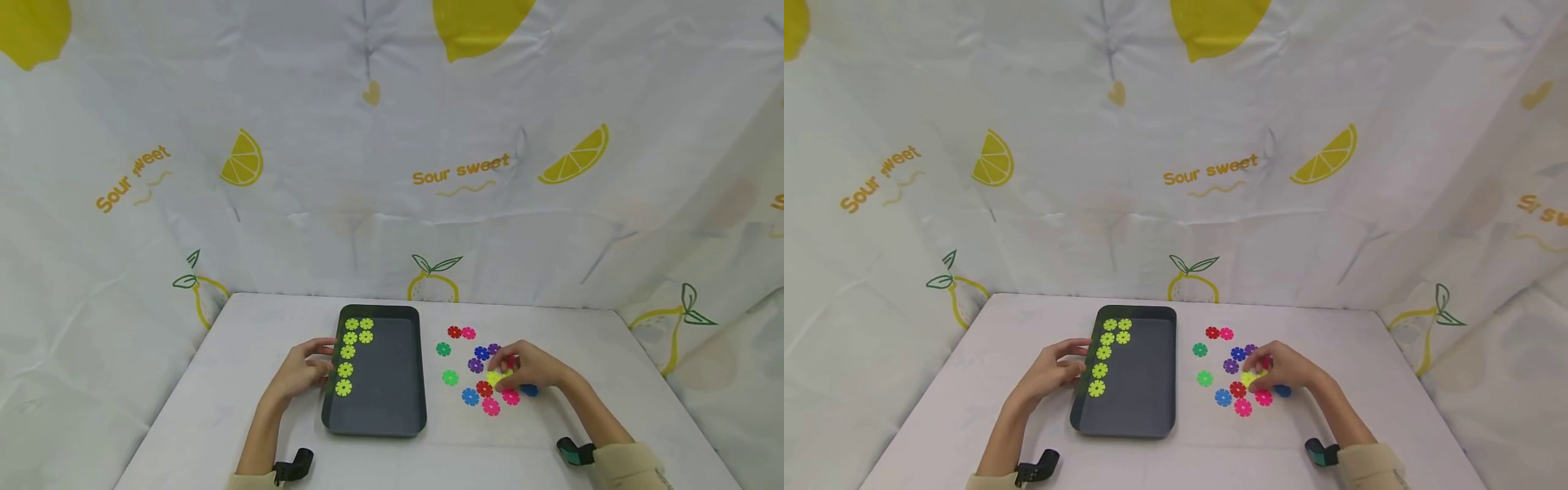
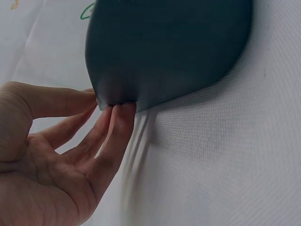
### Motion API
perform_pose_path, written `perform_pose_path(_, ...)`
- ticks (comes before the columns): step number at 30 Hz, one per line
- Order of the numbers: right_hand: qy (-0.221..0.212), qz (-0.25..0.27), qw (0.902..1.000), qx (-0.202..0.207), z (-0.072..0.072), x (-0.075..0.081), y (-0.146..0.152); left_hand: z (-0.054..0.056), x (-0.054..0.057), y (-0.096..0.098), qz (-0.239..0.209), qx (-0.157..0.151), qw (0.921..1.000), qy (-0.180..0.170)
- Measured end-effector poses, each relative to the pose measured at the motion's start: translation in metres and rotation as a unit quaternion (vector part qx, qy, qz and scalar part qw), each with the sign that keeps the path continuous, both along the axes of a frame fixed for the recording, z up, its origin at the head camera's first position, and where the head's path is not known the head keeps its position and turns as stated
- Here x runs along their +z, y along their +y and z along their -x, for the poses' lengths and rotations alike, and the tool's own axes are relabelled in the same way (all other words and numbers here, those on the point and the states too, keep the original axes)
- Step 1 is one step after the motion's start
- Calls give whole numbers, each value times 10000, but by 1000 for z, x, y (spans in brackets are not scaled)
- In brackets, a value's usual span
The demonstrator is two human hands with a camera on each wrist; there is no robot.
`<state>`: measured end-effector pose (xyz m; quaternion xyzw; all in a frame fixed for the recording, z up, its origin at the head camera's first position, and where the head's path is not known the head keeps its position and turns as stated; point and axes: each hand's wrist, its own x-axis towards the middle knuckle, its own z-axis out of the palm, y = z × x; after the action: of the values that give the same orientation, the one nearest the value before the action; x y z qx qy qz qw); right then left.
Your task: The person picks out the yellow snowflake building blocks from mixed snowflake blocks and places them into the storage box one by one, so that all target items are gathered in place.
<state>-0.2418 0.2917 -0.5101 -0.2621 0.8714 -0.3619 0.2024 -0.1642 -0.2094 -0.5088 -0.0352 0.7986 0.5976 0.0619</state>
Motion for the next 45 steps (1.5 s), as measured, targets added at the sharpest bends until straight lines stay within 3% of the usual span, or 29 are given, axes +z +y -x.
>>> perform_pose_path(15,317,-106,9994,-75,-8,4,-3,1,0,0,-52,-15,10000,1)
perform_pose_path(24,225,-259,9991,-248,-9,9,-3,1,1,1,2,16,10000,-29)
perform_pose_path(35,321,415,9984,-220,-8,33,-27,0,2,1,22,34,10000,-29)
perform_pose_path(45,780,871,9929,-201,3,52,-68,0,2,2,33,47,10000,-38)
